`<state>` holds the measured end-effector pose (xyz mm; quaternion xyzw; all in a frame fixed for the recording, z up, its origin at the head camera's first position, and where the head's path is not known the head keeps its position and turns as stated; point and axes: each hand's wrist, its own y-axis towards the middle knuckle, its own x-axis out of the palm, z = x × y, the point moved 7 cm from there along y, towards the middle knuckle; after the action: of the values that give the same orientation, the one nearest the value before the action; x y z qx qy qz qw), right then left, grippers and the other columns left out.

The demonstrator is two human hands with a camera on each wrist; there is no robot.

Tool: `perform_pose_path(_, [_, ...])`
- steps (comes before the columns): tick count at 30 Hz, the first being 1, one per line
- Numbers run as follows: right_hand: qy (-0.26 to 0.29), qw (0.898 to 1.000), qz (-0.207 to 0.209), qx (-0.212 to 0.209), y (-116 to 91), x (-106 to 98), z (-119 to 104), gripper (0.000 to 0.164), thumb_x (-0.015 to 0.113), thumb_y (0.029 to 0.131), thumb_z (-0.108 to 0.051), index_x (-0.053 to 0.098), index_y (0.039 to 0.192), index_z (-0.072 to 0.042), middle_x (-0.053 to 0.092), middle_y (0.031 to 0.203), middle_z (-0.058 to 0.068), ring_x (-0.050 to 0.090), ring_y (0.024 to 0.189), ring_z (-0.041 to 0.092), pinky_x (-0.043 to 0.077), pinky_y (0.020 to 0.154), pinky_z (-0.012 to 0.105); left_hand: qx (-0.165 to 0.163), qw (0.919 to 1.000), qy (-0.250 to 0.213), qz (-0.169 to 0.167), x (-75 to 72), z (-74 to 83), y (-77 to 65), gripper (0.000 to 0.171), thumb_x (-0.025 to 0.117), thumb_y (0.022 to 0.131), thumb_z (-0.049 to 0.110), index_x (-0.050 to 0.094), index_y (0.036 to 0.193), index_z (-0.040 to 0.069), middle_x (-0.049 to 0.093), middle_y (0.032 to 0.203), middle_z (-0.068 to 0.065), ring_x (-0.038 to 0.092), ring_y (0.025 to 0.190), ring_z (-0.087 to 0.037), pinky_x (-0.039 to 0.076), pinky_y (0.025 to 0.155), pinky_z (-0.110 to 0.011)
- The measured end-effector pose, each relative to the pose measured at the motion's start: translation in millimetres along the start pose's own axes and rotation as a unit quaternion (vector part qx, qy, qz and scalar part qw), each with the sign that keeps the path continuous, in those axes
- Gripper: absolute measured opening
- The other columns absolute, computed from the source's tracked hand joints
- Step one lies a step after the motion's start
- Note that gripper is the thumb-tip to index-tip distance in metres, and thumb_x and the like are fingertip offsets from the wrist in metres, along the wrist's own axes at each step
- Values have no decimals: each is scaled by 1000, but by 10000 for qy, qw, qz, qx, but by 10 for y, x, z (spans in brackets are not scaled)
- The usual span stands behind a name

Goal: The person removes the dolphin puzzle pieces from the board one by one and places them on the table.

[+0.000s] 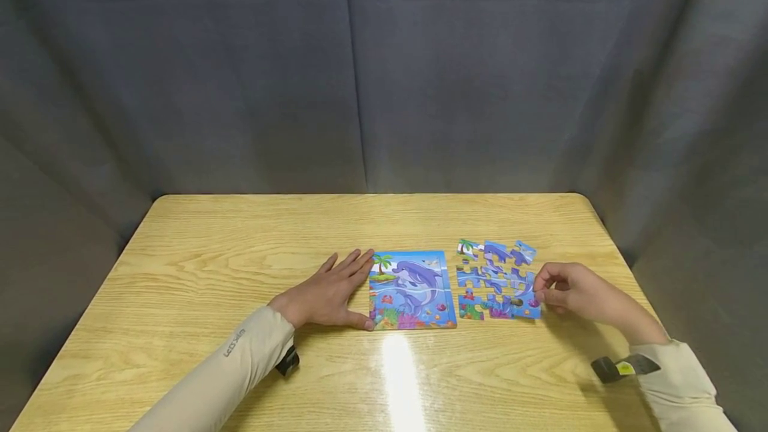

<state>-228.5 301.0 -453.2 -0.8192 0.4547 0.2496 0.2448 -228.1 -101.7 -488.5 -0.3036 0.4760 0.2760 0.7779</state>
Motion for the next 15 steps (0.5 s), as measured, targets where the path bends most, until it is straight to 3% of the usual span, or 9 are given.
perform_pose_path(7, [-193,9998,-66,40,-38,-17,88,5,64,100,4,67,100,1,67,87,5,52,65,3,48,57,22,-13,10000,10,1,2,-3,0,115,67,94,71,14,172,5,1,183,-9,3,170,-35,6,135,-67])
perform_pose_path(15, [-554,9984,56,28,-11,12,114,6,68,99,2,68,96,-3,68,88,2,50,71,-1,45,62,19,8,10000,8,36,-8,10,-4,115,68,94,70,14,171,5,2,183,-10,4,170,-35,7,135,-67])
